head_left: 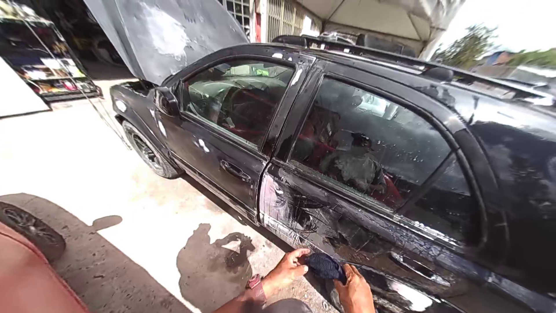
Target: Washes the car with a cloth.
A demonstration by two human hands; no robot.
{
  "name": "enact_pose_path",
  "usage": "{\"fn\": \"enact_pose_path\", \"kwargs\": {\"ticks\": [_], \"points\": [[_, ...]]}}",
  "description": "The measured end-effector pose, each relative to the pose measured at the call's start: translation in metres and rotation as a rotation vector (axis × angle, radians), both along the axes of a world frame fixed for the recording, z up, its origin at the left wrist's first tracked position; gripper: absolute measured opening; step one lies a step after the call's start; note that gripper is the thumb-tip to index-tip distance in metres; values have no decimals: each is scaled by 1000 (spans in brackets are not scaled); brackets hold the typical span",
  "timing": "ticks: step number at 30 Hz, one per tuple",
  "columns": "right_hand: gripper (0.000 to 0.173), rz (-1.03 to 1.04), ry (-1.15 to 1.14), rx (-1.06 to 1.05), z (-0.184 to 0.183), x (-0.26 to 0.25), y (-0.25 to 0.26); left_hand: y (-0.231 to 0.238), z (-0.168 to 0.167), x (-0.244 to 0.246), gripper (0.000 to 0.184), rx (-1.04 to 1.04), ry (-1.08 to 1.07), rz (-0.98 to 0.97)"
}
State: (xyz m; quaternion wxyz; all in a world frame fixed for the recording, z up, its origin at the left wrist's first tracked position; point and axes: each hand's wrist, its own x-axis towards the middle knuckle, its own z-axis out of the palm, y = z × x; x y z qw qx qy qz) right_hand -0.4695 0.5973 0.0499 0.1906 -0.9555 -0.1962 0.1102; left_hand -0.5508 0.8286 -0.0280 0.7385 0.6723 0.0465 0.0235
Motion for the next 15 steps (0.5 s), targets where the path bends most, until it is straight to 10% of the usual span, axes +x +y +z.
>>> {"fn": "enact_pose_path", "kwargs": {"ticks": [5,10,15], "points": [[40,-11,391,314,-28,-8,25,-50,-40,-5,118,441,-193,-52],[28,-360,880,1020,-18,4,46,-49,-39,4,47,342,117,114],[27,-251,259,663,-62,29,48,-30,-32,11,29,-566,342,-186]]}}
